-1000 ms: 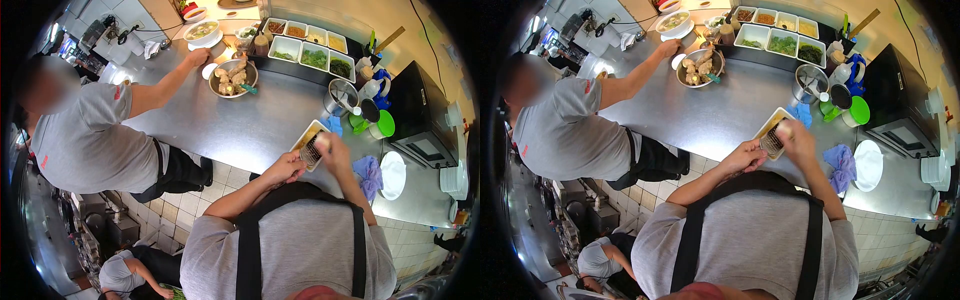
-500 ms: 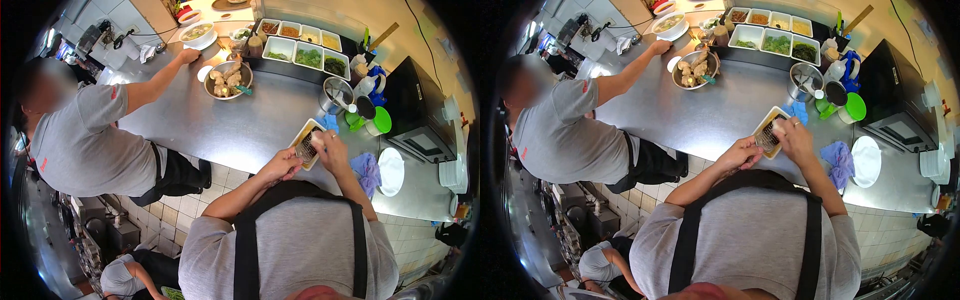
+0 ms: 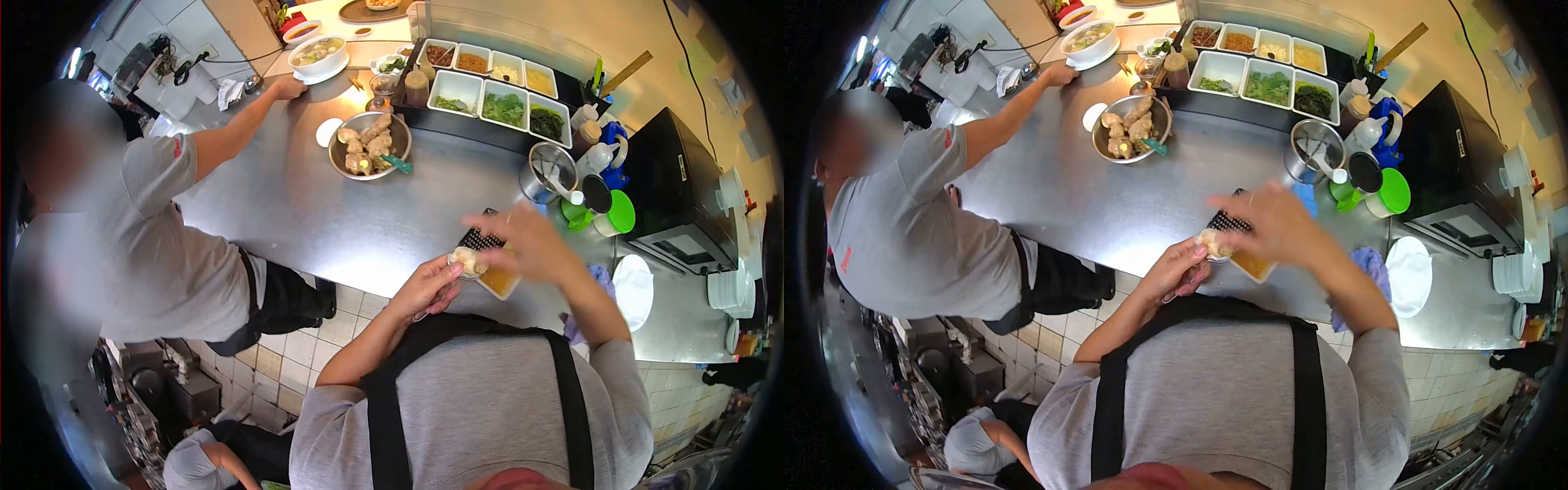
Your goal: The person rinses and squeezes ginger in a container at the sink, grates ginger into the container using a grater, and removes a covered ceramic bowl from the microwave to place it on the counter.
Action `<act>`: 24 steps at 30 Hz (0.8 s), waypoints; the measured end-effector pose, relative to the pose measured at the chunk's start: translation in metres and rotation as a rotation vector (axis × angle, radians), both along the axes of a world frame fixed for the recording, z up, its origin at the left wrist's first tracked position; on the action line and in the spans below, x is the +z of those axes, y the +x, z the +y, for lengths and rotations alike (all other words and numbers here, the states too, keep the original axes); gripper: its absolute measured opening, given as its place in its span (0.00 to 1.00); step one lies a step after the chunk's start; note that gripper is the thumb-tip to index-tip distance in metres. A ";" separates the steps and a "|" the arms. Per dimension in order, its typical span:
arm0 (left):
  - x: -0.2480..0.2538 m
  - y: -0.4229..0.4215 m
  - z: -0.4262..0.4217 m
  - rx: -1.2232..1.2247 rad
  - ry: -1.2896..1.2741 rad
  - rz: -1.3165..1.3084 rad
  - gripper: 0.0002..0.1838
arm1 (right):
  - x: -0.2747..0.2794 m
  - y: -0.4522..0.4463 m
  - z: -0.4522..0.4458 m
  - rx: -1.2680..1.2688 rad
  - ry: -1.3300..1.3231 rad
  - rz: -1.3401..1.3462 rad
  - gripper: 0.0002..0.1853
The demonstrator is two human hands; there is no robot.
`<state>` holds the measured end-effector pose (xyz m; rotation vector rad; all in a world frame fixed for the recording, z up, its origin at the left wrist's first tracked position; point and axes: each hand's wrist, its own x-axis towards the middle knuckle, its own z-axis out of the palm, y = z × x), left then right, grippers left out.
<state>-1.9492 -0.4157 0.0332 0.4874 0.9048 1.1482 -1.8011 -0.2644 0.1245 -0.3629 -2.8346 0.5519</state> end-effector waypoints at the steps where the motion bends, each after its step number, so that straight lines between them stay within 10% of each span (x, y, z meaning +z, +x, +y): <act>1: 0.001 -0.012 -0.003 0.005 0.002 0.016 0.19 | 0.006 -0.015 0.018 -0.065 0.024 -0.020 0.19; 3: 0.005 -0.041 -0.010 0.007 0.011 0.050 0.19 | -0.006 -0.052 0.077 -0.095 0.166 0.244 0.15; 14: -0.064 -0.207 -0.069 0.423 -0.037 0.346 0.12 | -0.078 -0.250 0.352 -0.508 0.497 -0.166 0.10; 24: -0.082 -0.247 -0.061 0.515 -0.006 0.161 0.20 | -0.113 -0.310 0.409 -0.477 0.851 -0.344 0.10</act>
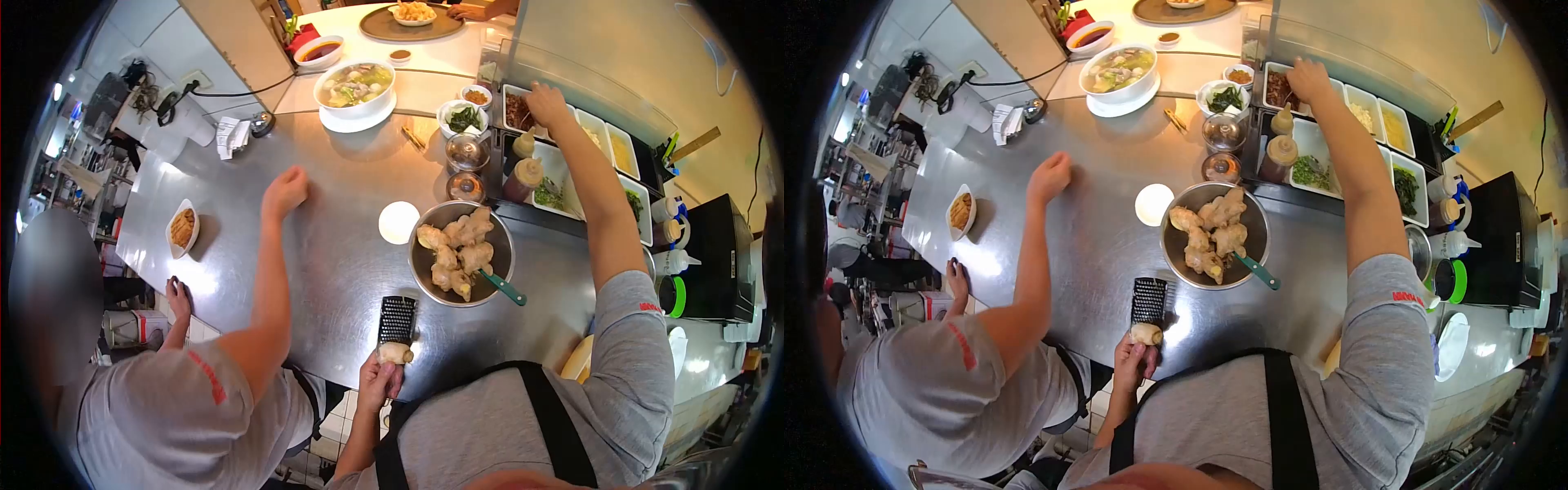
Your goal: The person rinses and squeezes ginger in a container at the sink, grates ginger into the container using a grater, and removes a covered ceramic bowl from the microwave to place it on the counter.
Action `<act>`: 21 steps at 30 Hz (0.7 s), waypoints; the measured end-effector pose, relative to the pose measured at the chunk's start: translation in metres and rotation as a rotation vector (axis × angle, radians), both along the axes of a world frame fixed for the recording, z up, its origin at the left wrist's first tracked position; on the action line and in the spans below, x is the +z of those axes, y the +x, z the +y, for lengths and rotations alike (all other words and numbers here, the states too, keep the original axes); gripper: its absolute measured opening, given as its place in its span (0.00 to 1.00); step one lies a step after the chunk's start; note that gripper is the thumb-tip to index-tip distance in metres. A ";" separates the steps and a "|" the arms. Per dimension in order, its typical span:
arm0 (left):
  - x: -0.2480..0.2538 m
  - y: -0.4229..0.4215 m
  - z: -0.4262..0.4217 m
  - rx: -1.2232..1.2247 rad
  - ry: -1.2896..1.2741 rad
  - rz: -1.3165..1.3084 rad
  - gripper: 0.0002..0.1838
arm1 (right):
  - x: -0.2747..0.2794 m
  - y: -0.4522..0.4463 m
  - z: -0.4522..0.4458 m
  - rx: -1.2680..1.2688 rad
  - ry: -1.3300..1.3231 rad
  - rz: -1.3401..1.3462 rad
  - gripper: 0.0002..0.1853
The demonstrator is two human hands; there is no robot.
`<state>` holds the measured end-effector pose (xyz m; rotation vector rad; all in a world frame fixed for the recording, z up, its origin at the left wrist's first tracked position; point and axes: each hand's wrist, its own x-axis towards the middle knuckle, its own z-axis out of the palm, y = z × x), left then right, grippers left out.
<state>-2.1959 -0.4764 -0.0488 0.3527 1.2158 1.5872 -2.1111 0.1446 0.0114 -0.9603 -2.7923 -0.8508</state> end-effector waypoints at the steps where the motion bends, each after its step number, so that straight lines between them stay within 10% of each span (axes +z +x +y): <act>1: -0.001 0.001 0.001 0.019 0.008 -0.003 0.19 | 0.005 0.004 0.000 0.035 0.028 -0.031 0.09; 7: -0.004 0.004 0.003 0.052 0.037 -0.023 0.16 | 0.058 -0.001 -0.043 0.005 -0.606 -0.207 0.10; 21: -0.003 0.009 0.006 0.090 0.044 0.012 0.16 | 0.026 0.008 -0.038 -0.291 -0.321 0.358 0.10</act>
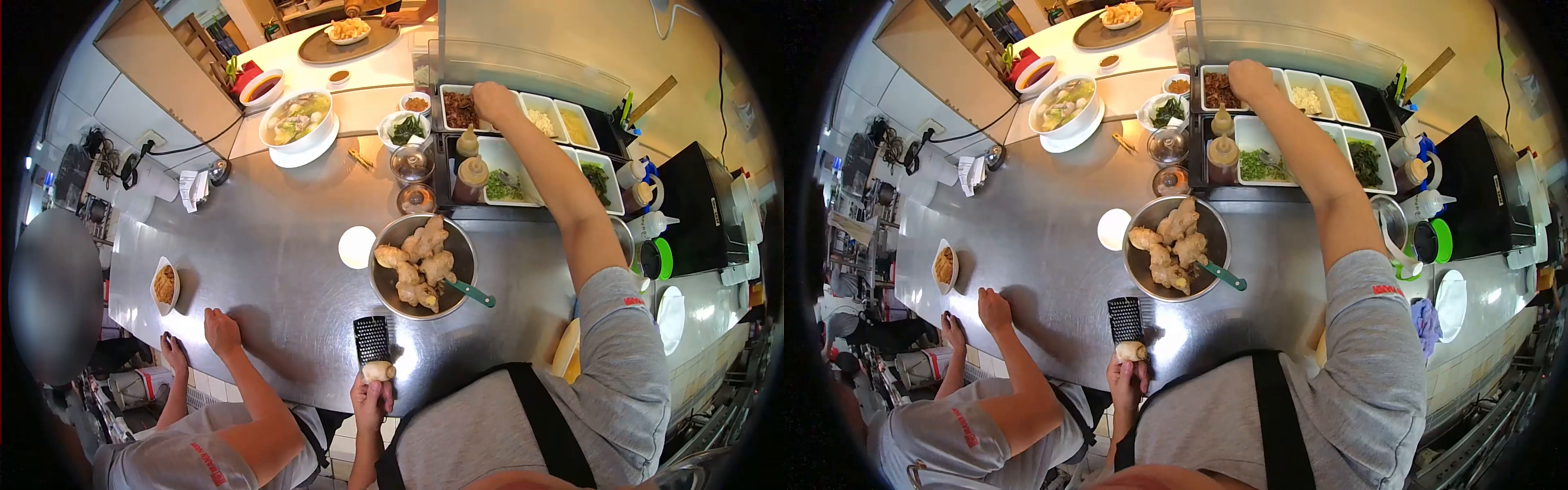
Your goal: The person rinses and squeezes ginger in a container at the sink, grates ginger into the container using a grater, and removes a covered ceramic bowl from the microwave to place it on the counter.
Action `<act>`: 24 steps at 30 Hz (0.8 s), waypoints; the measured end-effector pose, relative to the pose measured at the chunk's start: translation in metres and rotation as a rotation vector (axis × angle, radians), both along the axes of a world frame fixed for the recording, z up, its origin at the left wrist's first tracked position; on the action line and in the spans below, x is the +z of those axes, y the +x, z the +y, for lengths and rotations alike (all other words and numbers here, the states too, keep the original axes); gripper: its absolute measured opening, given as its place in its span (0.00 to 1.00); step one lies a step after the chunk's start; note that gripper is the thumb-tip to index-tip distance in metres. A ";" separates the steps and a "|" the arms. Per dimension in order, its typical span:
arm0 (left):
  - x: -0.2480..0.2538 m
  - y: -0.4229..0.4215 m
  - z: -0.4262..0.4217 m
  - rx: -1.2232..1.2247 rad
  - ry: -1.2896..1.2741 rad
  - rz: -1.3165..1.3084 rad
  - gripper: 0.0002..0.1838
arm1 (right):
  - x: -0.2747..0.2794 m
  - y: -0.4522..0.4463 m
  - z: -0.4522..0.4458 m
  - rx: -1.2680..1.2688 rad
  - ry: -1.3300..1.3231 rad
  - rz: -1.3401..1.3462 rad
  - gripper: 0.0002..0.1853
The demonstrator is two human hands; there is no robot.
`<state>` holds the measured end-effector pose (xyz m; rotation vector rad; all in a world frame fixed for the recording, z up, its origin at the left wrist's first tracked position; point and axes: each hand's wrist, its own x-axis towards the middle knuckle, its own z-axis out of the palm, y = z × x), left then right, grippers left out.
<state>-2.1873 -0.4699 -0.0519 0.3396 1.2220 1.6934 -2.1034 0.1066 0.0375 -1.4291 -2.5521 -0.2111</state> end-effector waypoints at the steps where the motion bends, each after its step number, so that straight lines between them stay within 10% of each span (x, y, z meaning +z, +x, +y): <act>1: 0.000 0.000 0.000 -0.001 0.008 -0.001 0.16 | -0.002 -0.002 -0.001 0.007 -0.004 0.037 0.10; 24: -0.004 -0.002 -0.003 -0.029 0.012 -0.029 0.16 | -0.029 0.026 0.003 -0.031 -0.085 0.319 0.10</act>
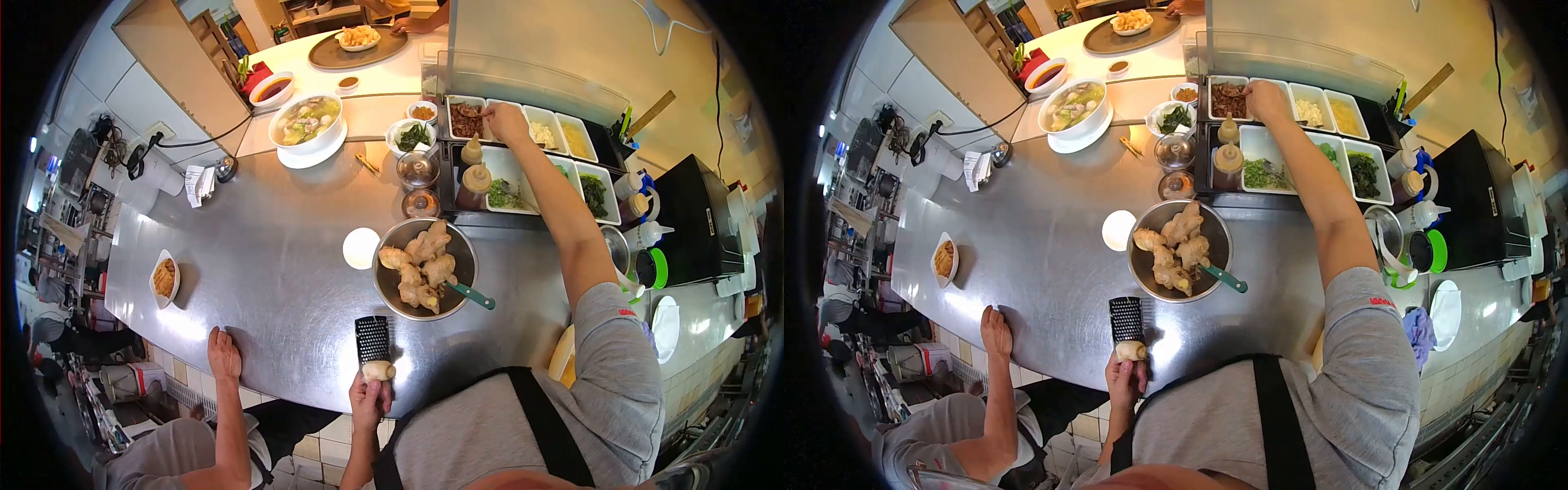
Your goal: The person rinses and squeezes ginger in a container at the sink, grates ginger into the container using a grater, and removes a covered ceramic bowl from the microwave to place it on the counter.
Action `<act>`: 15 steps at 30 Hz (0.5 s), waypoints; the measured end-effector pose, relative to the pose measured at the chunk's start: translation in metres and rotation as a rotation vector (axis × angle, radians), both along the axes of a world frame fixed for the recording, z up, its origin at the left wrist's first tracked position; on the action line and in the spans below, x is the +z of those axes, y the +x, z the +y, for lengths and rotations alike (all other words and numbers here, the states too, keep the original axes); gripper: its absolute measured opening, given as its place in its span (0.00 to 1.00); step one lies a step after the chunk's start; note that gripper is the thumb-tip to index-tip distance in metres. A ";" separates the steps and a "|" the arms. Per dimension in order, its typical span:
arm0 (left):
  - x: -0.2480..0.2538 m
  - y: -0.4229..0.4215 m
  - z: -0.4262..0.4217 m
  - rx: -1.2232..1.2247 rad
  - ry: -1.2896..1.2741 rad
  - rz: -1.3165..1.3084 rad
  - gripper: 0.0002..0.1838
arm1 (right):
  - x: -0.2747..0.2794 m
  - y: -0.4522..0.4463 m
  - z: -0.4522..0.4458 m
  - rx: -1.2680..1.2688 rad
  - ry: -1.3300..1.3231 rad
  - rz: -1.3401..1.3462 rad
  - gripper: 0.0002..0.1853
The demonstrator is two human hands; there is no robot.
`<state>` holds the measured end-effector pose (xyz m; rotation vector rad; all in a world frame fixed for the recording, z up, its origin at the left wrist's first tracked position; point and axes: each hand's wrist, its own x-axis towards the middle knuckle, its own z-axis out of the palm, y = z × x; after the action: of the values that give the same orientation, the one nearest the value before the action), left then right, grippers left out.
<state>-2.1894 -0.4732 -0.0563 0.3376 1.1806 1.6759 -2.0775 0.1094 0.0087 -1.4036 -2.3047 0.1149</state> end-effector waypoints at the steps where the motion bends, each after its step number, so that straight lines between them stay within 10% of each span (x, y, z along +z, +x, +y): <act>1: 0.001 0.000 0.000 0.002 0.002 0.002 0.16 | 0.001 0.000 -0.002 0.007 0.019 -0.039 0.11; 15: -0.001 0.002 0.001 0.033 0.019 0.020 0.16 | -0.004 -0.027 -0.004 -0.064 -0.008 -0.042 0.13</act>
<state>-2.1872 -0.4718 -0.0575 0.3489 1.1918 1.7170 -2.1042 0.1058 0.0044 -1.4963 -2.2924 0.0760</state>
